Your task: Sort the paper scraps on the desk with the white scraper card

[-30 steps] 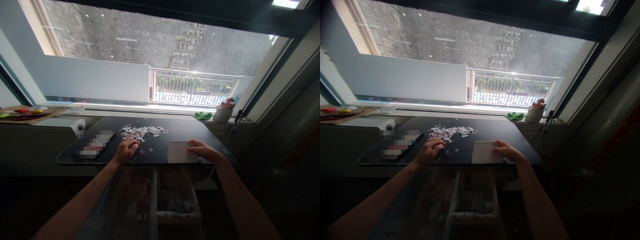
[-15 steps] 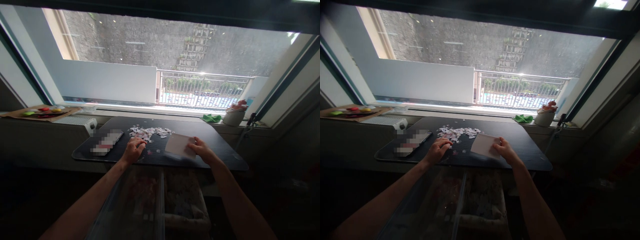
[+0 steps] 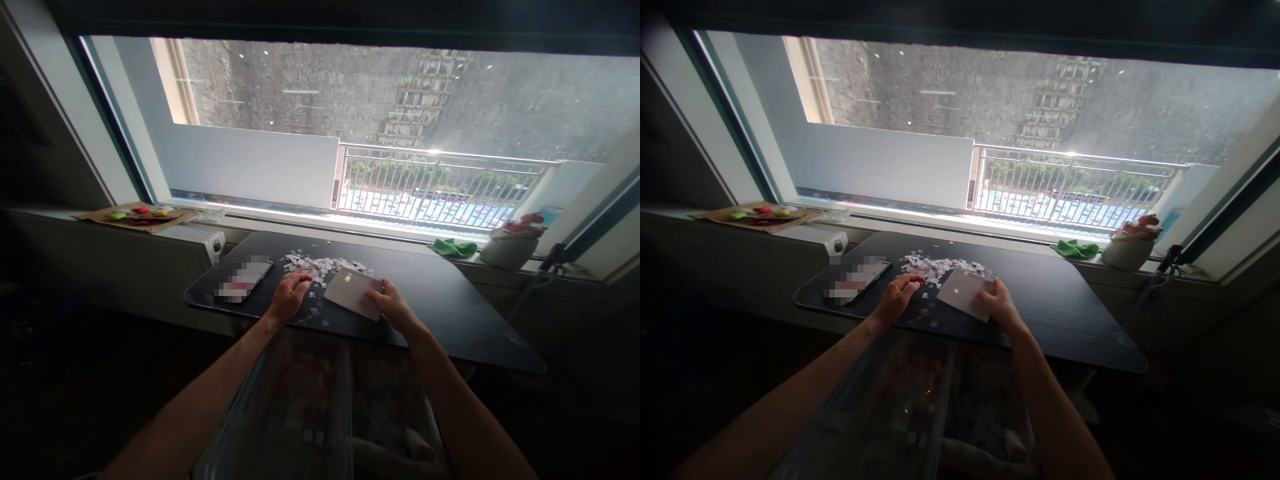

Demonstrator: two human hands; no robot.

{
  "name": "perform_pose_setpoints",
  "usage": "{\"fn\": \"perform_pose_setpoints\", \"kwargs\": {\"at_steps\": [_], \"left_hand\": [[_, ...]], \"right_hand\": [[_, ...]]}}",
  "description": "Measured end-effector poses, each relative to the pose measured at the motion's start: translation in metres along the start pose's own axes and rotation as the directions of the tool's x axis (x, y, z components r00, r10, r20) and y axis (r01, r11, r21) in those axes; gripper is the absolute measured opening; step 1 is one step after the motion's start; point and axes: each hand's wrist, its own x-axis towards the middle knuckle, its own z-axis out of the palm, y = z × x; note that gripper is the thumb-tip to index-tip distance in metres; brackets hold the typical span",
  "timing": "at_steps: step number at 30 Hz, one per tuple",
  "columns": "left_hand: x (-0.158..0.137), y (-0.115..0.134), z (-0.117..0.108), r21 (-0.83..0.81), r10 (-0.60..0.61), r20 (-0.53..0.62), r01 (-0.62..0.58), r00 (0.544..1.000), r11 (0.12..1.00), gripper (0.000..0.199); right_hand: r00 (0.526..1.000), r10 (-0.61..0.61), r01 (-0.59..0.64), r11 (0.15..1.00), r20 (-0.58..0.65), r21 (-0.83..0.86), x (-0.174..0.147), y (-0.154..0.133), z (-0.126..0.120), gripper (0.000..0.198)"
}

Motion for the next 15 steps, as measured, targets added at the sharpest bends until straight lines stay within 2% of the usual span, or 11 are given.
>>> {"fn": "perform_pose_setpoints", "kwargs": {"at_steps": [8,11,15], "left_hand": [[0.002,-0.004,0.002,-0.012,-0.007,0.002,0.007,1.0,1.0,0.027],[0.001,-0.005,0.002,0.001,-0.002,0.015,0.002,1.0,1.0,0.024],[0.001,-0.007,0.002,0.037,0.006,0.049,-0.008,0.999,0.999,0.02]], "right_hand": [[0.989,0.048,-0.051,0.999,0.137,0.018,-0.015,-0.01,0.019,0.023],[0.984,0.059,-0.064,0.998,0.166,0.021,-0.019,-0.009,0.008,0.024],[0.993,0.052,-0.054,0.998,0.103,0.023,-0.018,-0.001,-0.013,0.025]]}}
